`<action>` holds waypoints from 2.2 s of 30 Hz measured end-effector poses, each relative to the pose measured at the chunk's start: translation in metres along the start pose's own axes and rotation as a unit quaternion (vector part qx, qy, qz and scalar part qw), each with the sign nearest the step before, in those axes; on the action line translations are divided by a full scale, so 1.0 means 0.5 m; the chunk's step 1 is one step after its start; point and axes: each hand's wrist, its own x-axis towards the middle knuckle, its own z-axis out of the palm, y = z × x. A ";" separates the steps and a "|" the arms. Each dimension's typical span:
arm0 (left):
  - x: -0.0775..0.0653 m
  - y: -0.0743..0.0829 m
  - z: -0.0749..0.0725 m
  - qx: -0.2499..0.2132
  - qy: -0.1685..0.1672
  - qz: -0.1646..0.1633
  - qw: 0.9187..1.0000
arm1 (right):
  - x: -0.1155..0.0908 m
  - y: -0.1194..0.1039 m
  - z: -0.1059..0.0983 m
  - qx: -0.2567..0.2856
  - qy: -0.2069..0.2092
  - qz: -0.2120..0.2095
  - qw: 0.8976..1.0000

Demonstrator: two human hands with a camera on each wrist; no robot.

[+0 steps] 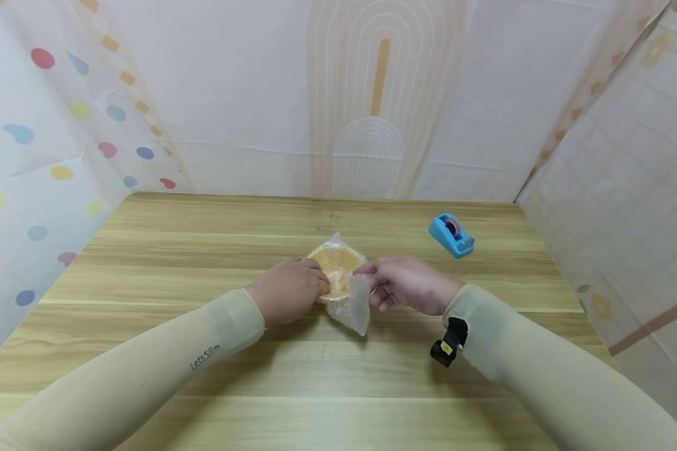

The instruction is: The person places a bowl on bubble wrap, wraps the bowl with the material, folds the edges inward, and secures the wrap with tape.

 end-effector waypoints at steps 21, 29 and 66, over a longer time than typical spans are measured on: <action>-0.001 0.001 -0.003 -0.010 0.000 -0.002 1.000 | 0.027 0.012 0.043 -0.230 0.143 -0.080 0.959; -0.001 0.003 -0.007 -0.011 -0.007 -0.005 1.000 | -0.004 0.021 0.062 -0.097 0.026 -0.018 0.995; 0.002 -0.006 0.033 -0.124 0.168 -0.023 0.978 | 0.062 0.043 0.074 -0.570 0.075 -0.207 0.792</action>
